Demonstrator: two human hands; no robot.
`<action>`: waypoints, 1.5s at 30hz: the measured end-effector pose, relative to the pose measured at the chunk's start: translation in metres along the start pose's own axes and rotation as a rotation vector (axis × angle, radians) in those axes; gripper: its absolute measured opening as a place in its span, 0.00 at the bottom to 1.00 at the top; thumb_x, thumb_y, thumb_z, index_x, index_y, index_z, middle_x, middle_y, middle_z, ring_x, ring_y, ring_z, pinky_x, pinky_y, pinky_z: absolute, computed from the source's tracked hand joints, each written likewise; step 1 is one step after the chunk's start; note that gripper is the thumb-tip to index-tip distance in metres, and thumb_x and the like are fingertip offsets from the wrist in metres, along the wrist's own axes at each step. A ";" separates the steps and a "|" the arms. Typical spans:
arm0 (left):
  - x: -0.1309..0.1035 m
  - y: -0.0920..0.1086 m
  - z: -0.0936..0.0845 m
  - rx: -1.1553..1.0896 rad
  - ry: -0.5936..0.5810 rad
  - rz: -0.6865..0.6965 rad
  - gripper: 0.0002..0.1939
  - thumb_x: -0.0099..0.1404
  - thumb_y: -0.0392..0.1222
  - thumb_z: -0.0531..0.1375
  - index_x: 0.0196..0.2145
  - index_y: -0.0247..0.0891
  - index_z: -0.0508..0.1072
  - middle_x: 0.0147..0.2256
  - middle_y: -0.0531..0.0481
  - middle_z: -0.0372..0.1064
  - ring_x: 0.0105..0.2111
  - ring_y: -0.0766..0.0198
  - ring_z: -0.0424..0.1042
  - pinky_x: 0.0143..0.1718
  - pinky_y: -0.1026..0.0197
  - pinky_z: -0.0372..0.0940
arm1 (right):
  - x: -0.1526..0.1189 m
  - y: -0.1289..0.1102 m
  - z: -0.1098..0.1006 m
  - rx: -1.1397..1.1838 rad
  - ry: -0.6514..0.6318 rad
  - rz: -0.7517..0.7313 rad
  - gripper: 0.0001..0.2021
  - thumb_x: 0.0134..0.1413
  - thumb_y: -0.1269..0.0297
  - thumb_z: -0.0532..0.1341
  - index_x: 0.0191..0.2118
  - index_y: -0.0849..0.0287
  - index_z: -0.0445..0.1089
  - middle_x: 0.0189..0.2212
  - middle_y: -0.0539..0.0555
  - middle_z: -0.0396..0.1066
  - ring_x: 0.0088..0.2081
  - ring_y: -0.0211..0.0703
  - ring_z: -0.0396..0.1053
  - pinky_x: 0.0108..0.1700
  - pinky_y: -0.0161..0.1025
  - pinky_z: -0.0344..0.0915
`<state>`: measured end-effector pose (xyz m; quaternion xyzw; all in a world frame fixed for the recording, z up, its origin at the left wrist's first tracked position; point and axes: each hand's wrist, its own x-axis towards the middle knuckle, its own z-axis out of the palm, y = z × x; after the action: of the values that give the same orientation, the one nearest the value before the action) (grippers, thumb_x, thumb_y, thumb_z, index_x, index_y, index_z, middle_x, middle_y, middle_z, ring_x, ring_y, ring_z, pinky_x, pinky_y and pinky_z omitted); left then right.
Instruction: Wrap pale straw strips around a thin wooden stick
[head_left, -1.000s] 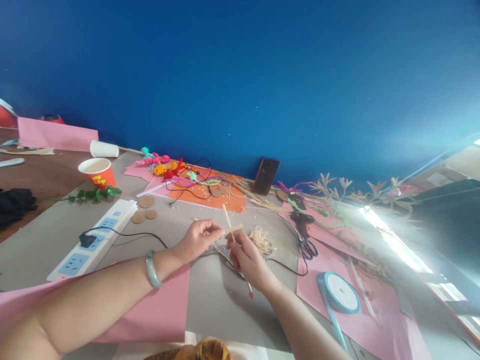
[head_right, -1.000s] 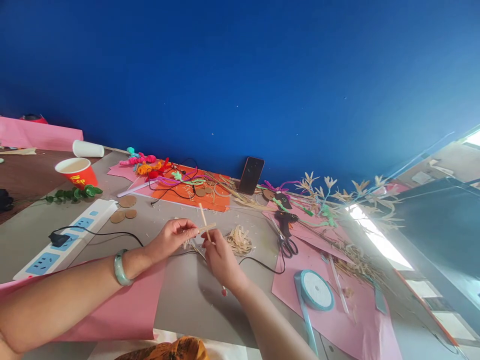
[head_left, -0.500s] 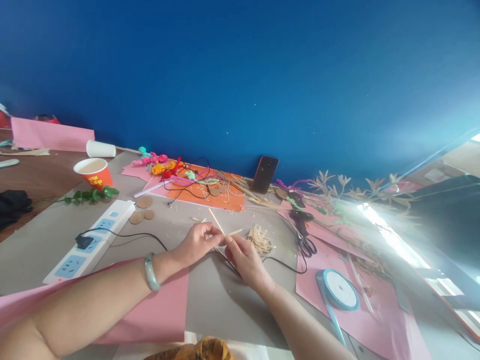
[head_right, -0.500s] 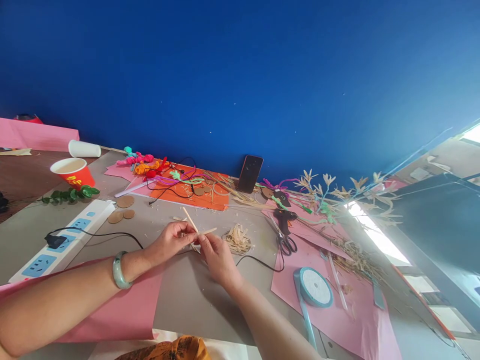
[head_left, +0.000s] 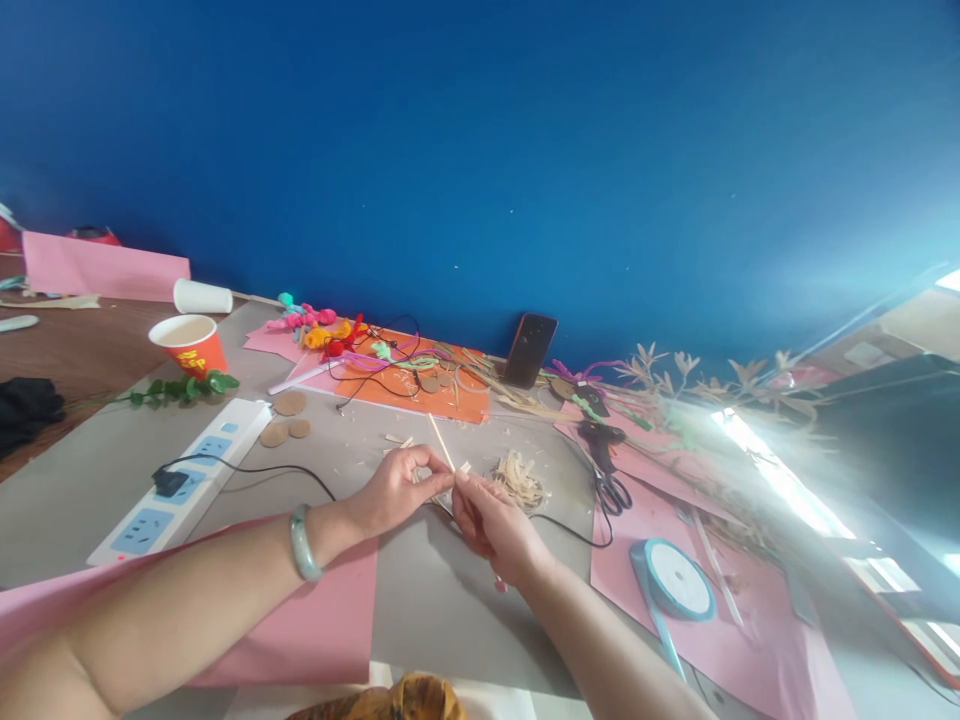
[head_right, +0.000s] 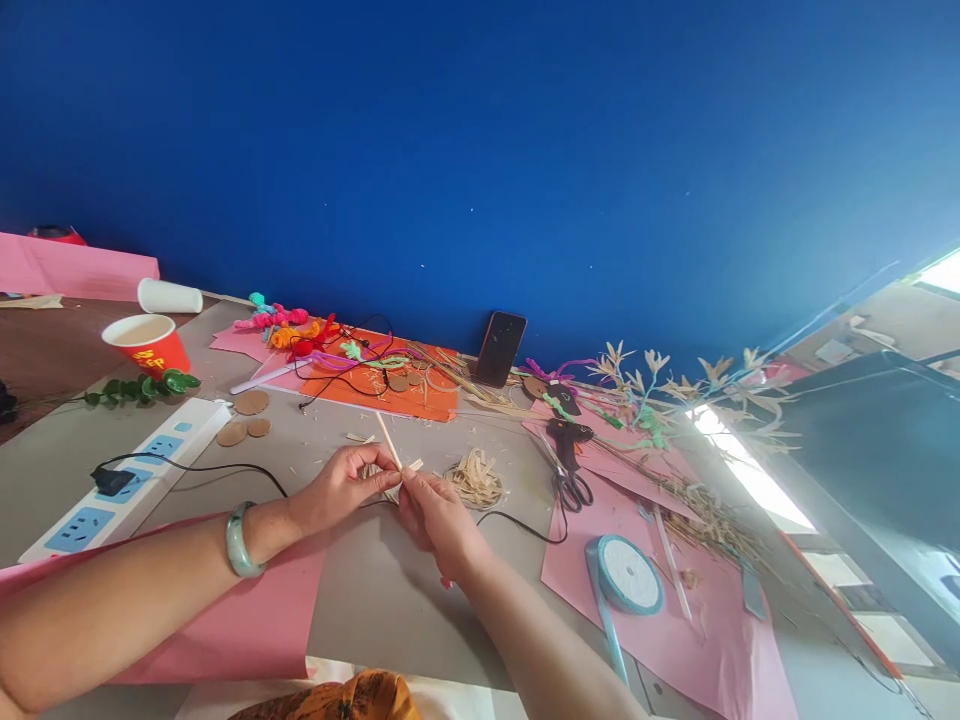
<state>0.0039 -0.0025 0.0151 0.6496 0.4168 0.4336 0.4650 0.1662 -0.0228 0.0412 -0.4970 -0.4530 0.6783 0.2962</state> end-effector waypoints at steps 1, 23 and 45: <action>0.000 0.001 0.000 -0.001 0.000 0.007 0.14 0.61 0.49 0.60 0.28 0.35 0.76 0.28 0.47 0.73 0.32 0.62 0.69 0.38 0.62 0.63 | 0.001 0.001 0.000 0.051 -0.021 0.016 0.23 0.51 0.44 0.57 0.18 0.56 0.54 0.09 0.42 0.46 0.13 0.30 0.36 0.16 0.32 0.32; 0.003 0.005 -0.007 -0.102 -0.005 -0.008 0.12 0.60 0.47 0.60 0.27 0.34 0.72 0.25 0.53 0.67 0.29 0.67 0.64 0.35 0.64 0.58 | -0.001 -0.007 -0.021 0.503 -0.172 0.037 0.20 0.52 0.50 0.61 0.20 0.60 0.59 0.12 0.41 0.47 0.14 0.27 0.33 0.14 0.26 0.33; 0.001 -0.003 -0.002 -0.154 0.024 -0.122 0.12 0.58 0.45 0.62 0.26 0.32 0.75 0.25 0.50 0.71 0.28 0.66 0.67 0.33 0.65 0.61 | 0.001 0.004 0.006 0.027 0.050 -0.035 0.19 0.56 0.48 0.55 0.23 0.58 0.59 0.12 0.41 0.46 0.14 0.29 0.36 0.16 0.32 0.32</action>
<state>0.0023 -0.0003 0.0129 0.5800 0.4266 0.4431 0.5341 0.1600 -0.0250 0.0378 -0.5019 -0.4447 0.6663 0.3261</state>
